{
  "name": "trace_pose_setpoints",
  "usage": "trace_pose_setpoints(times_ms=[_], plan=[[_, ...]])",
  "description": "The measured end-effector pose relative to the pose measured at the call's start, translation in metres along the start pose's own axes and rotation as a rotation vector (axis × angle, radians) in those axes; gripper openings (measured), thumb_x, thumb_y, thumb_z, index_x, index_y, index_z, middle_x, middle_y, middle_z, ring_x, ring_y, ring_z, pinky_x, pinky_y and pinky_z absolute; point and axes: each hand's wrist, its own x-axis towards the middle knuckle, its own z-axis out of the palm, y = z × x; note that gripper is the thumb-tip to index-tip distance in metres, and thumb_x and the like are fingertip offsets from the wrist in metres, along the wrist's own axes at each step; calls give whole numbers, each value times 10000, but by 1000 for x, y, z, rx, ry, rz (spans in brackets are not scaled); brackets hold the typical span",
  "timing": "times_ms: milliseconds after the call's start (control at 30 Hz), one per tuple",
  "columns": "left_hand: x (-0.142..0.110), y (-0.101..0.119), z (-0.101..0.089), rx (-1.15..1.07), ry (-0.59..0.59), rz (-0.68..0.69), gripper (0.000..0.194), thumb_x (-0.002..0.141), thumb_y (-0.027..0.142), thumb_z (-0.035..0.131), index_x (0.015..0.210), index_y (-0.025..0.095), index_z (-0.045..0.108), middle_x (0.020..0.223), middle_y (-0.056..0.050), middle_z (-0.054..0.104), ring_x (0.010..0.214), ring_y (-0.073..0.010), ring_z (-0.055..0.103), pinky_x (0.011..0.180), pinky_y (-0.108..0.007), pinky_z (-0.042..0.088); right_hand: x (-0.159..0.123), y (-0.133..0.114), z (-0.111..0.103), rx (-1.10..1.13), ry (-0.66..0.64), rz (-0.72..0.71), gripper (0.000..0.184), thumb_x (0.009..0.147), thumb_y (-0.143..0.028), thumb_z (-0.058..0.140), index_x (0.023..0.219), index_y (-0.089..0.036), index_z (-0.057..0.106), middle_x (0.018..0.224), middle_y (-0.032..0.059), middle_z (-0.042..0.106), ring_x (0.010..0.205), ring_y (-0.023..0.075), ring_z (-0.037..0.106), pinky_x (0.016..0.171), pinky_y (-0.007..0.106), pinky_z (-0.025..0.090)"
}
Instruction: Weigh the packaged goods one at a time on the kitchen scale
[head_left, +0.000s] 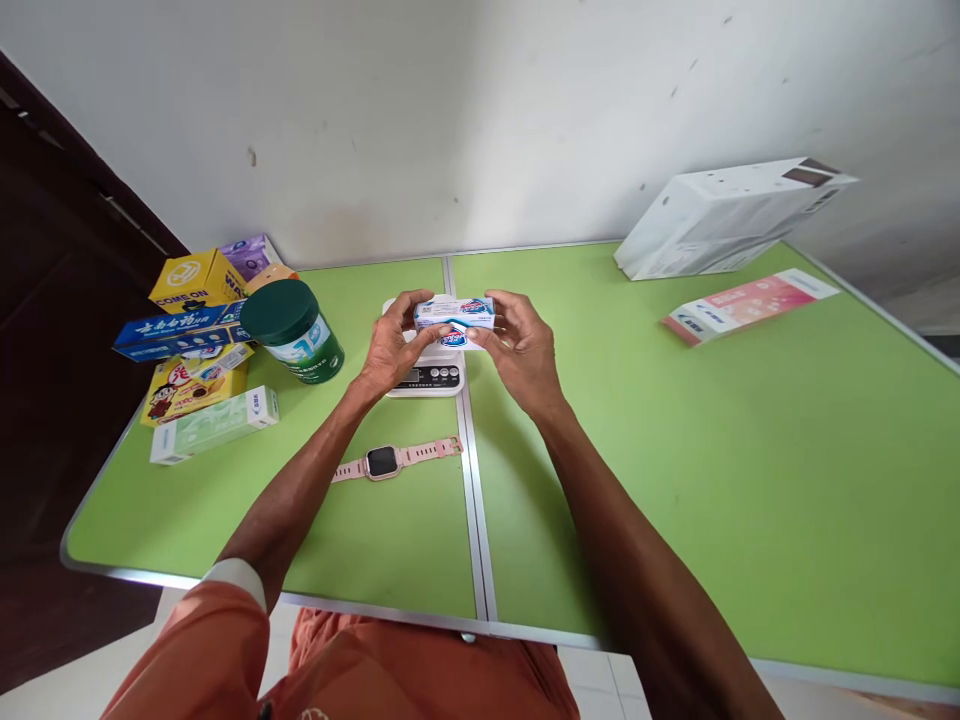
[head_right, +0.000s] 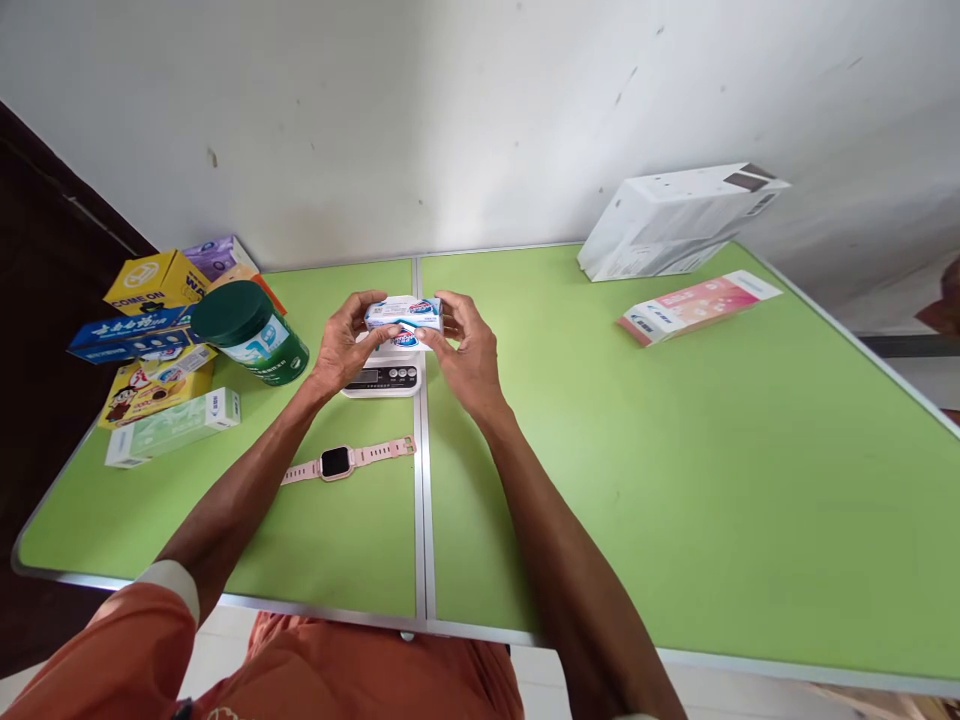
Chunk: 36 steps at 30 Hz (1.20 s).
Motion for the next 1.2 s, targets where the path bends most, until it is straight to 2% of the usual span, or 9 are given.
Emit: trace_pose_setpoints(times_ms=[200,367,533,667,833,1067,1200], plan=[[-1,-12,-3,42,-9,-36,544,900,472,902,1337,202,722,1354,-134,806,1166,-277,797,1062,-432,661,3,18,7,-23,-6,27,619,876,-671,883,1332,-288,718,1310,85,838,1257,341,787,1132,580,648],[-3,-15,-1,30,-5,-34,571,916,499,892,1370,209,703,1339,-128,798,1172,-279,790,1063,-428,653,0,19,7,-9,-12,40,572,883,-646,885,1296,-282,729,1325,102,837,1297,356,778,1112,586,661],[-11,-21,-2,135,-2,-32,597,920,504,899,1404,230,683,1251,-99,806,1092,-271,775,1009,-415,644,-7,20,8,10,-42,83,514,887,-647,892,1224,-286,749,1309,103,846,1270,352,789,1105,609,674],[-19,-24,-4,211,7,0,585,957,556,861,1397,216,680,1329,-128,799,1159,-291,766,1046,-431,634,-12,26,11,-10,-14,88,515,891,-650,887,1217,-279,744,1298,109,848,1244,354,795,1103,624,676],[-28,-28,-5,307,81,18,606,959,685,834,1331,220,719,1305,-144,806,1235,-332,752,1110,-494,616,-16,35,14,-100,3,56,504,948,-633,814,1270,-254,728,1333,150,828,1232,371,790,1085,635,664],[-32,-28,-8,332,113,18,574,960,699,821,1284,231,751,1268,-123,821,1228,-331,750,1127,-505,607,-19,44,17,-208,13,-27,544,1016,-649,736,1375,-241,714,1394,168,772,1280,361,747,1027,578,682],[-33,-29,-16,339,136,5,577,950,699,829,1278,230,756,1278,-128,823,1250,-342,748,1144,-514,600,-19,48,21,-251,-26,-81,520,1060,-645,671,1400,-254,709,1365,165,748,1321,367,706,1055,605,671]])
